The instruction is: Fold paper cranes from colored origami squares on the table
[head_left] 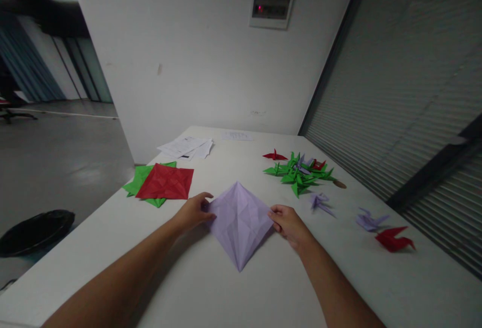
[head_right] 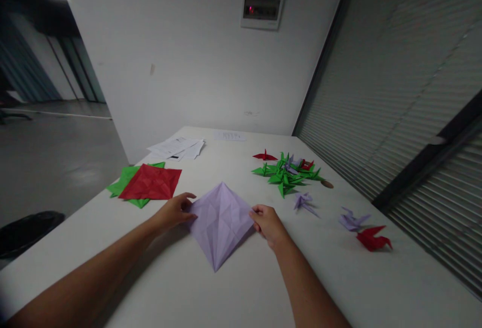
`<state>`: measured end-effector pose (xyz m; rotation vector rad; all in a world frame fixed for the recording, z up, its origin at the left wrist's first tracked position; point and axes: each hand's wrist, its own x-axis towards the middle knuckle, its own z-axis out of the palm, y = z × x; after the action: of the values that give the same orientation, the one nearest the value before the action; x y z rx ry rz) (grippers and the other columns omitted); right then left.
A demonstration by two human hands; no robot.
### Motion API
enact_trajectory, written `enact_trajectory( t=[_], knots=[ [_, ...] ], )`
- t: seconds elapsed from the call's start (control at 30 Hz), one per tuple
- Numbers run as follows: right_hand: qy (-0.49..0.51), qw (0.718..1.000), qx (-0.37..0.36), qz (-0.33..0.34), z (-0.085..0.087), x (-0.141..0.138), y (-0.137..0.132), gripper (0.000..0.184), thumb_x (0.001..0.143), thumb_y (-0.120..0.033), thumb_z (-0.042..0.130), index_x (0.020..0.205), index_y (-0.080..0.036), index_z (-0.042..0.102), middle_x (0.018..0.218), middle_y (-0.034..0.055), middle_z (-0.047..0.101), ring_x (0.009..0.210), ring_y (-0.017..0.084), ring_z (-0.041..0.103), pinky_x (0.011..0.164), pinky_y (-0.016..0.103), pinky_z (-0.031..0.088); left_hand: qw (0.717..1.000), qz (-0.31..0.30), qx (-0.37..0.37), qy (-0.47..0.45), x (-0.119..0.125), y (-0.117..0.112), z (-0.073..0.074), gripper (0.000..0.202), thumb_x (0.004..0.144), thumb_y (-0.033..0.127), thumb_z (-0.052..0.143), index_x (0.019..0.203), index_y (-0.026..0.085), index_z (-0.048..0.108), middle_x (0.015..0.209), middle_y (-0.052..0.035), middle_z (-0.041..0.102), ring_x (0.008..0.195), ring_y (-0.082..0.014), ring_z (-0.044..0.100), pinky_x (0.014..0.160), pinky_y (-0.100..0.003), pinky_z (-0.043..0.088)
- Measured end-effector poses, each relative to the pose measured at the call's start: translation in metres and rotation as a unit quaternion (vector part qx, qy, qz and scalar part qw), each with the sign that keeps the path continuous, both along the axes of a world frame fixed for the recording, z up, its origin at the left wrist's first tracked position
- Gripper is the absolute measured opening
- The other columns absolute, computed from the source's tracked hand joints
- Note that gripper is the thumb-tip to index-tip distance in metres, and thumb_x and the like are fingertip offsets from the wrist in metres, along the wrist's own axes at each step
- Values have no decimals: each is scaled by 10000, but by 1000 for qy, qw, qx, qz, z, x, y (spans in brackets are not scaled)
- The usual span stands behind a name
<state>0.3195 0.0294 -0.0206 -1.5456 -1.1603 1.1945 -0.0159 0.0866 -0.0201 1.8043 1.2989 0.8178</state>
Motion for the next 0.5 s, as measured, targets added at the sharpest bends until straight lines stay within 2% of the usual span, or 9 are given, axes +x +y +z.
enact_trajectory(
  t=[0.07, 0.13, 0.33, 0.5],
  knots=[
    [4, 1000, 1, -3, 0, 1, 0, 337, 644, -485, 714, 777, -204, 582, 409, -104, 430, 332, 48, 240, 373, 186, 108, 999, 15, -24, -43, 0, 1, 2, 546, 597, 271, 823, 1112, 189, 663, 741, 15, 663, 674, -185, 616, 591, -271, 441],
    [4, 1000, -1, -5, -1, 2, 1, 340, 643, -485, 719, 772, -203, 581, 408, -106, 425, 332, 46, 235, 375, 188, 103, 996, 24, -46, -79, -1, 1, 5, 486, 580, 257, 814, 1041, 179, 680, 678, 32, 637, 619, -166, 587, 551, -253, 396],
    [12, 1000, -7, -9, -3, 3, 2, 351, 624, -473, 741, 765, -202, 569, 409, -115, 407, 337, 42, 244, 381, 186, 109, 987, 27, -84, -134, -2, 2, 9, 372, 561, 287, 849, 876, 161, 697, 610, 37, 614, 556, -128, 534, 533, -234, 341],
    [19, 1000, -8, -7, -5, 5, 3, 360, 631, -489, 733, 774, -203, 567, 389, -109, 418, 322, 42, 226, 369, 187, 92, 974, 12, -107, -199, -2, 1, 10, 340, 547, 305, 879, 768, 149, 673, 687, 8, 650, 630, -130, 572, 599, -241, 386]
  ],
)
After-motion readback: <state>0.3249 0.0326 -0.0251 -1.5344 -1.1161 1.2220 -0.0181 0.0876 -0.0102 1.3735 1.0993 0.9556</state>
